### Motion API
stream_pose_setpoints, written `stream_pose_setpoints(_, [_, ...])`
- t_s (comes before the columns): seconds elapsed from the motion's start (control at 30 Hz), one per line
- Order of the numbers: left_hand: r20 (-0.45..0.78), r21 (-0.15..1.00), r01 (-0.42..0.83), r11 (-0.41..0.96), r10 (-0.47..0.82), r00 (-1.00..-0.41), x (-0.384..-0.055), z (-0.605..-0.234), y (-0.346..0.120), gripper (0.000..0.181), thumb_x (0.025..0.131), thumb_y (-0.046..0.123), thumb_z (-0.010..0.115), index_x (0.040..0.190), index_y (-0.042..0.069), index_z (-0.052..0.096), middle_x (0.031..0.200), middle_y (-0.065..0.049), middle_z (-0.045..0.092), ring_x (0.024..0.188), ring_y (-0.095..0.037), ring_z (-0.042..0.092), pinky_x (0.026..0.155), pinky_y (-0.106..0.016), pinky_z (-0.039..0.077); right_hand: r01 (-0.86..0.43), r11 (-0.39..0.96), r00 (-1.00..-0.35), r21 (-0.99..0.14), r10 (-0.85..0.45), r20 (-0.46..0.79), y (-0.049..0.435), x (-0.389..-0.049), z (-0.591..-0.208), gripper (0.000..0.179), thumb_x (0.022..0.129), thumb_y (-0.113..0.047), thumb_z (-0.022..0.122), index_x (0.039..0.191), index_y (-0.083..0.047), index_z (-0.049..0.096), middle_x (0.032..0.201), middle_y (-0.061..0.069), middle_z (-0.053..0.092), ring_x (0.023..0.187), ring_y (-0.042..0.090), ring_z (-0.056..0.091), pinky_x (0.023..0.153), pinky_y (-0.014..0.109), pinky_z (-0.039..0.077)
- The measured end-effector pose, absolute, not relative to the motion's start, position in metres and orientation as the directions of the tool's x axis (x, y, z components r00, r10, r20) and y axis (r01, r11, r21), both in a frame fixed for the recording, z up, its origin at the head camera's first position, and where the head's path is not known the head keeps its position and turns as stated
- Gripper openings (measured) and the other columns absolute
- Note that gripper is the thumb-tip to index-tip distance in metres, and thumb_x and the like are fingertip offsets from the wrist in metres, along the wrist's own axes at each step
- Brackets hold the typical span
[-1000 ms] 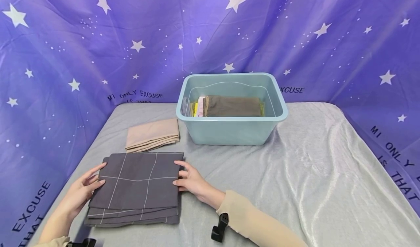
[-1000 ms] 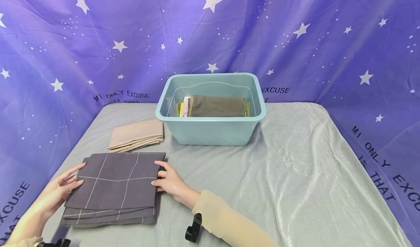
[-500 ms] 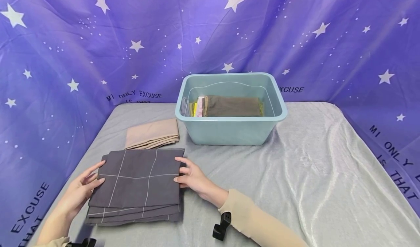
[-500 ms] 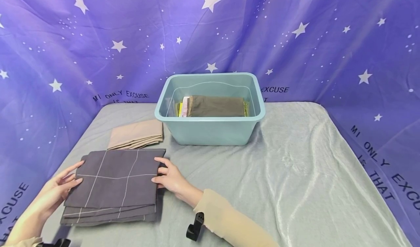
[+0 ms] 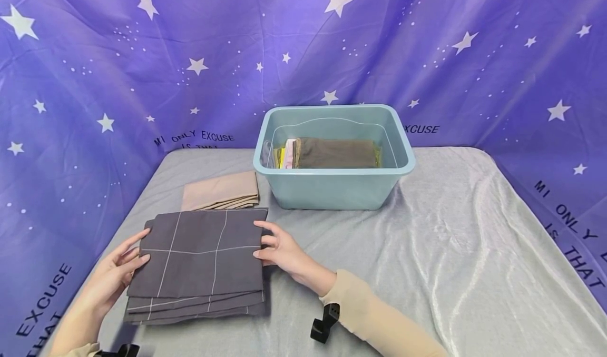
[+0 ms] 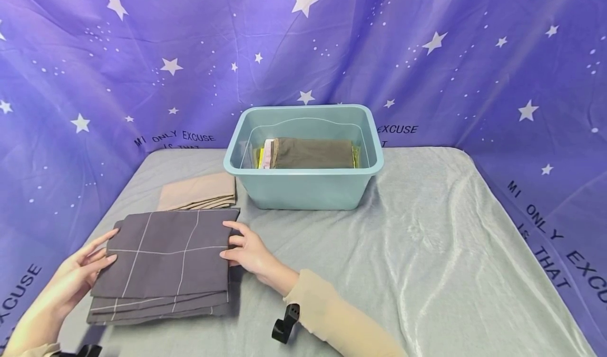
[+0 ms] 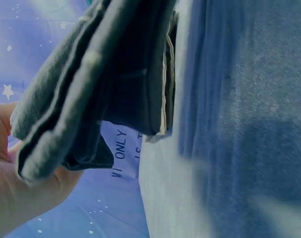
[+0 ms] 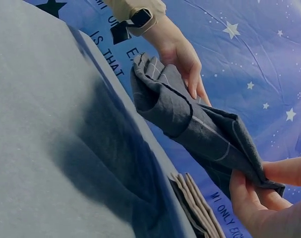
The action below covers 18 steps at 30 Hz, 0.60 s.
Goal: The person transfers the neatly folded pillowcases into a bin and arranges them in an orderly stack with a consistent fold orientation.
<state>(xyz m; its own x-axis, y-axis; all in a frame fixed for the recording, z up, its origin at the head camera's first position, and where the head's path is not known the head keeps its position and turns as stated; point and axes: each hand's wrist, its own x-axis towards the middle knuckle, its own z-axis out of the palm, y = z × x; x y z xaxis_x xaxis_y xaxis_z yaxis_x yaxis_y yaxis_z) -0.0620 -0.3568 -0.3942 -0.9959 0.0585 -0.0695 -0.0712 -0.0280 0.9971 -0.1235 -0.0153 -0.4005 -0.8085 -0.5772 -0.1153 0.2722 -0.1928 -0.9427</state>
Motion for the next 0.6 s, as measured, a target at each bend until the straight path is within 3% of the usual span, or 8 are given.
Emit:
stream_pose_setpoints(0.1, [-0.093,0.996,-0.093,0.015,0.033,-0.995,-0.062,-0.392,-0.356,0.055,0.089,0.001,0.048,0.138,0.023,0.033,0.14,-0.008,0.024,0.092,0.004,0.05,0.06,-0.018,0.047,0.25,-0.189,-0.808,-0.95,-0.581,-0.098,-0.013,-0.124,-0.396,0.061,0.079,0.011,0.053,0.133,-0.011,0.036,0.102,0.019,0.06,0.072,0.01,0.057,0.064,0.025,0.048])
stream_pose_setpoints(0.17, [-0.109,0.994,-0.108,0.02,0.025,-0.994,-0.062,-0.388,-0.354,0.056,0.09,0.001,0.047,0.138,0.024,0.031,0.144,-0.02,0.003,0.091,0.006,0.047,0.056,-0.015,0.043,0.239,-0.188,-0.807,-0.953,-0.584,-0.087,-0.011,-0.124,-0.393,0.061,0.079,0.011,0.053,0.133,-0.01,0.035,0.103,0.019,0.06,0.072,0.009,0.057,0.064,0.025,0.048])
stream_pose_setpoints(0.2, [-0.122,0.992,-0.121,0.028,0.019,-0.992,-0.061,-0.386,-0.353,0.057,0.089,0.002,0.048,0.138,0.025,0.031,0.144,-0.019,0.003,0.09,0.007,0.046,0.054,-0.014,0.041,0.233,-0.187,-0.807,-0.954,-0.585,-0.083,-0.01,-0.124,-0.392,0.061,0.079,0.011,0.053,0.133,-0.01,0.035,0.103,0.019,0.06,0.072,0.009,0.057,0.064,0.025,0.048])
stream_pose_setpoints(0.3, [-0.102,0.995,-0.103,-0.019,0.048,-0.994,-0.065,-0.395,-0.361,0.057,0.089,0.0,0.046,0.139,0.023,0.029,0.14,-0.01,0.03,0.081,0.002,0.049,0.05,-0.015,0.04,0.223,-0.184,-0.803,-0.957,-0.591,-0.073,-0.008,-0.125,-0.389,0.061,0.08,0.01,0.053,0.134,-0.011,0.035,0.102,0.018,0.06,0.072,0.009,0.057,0.064,0.024,0.048])
stream_pose_setpoints(0.4, [-0.06,0.995,-0.066,-0.078,0.08,-0.995,-0.064,-0.392,-0.358,0.056,0.089,-0.003,0.045,0.138,0.022,0.033,0.115,0.012,0.054,0.075,-0.002,0.054,0.053,-0.017,0.044,0.213,-0.182,-0.8,-0.96,-0.597,-0.064,-0.005,-0.126,-0.385,0.061,0.08,0.009,0.053,0.134,-0.012,0.035,0.101,0.018,0.06,0.073,0.009,0.057,0.065,0.024,0.048])
stream_pose_setpoints(0.6, [-0.031,0.994,-0.039,-0.104,0.071,-0.997,-0.06,-0.374,-0.341,0.055,0.089,-0.007,0.043,0.135,0.021,0.038,0.111,0.013,0.057,0.072,-0.001,0.053,0.05,-0.015,0.041,0.191,-0.182,-0.804,-0.965,-0.593,-0.047,-0.001,-0.126,-0.38,0.061,0.08,0.01,0.054,0.134,-0.013,0.036,0.098,0.015,0.061,0.074,0.009,0.058,0.066,0.025,0.048])
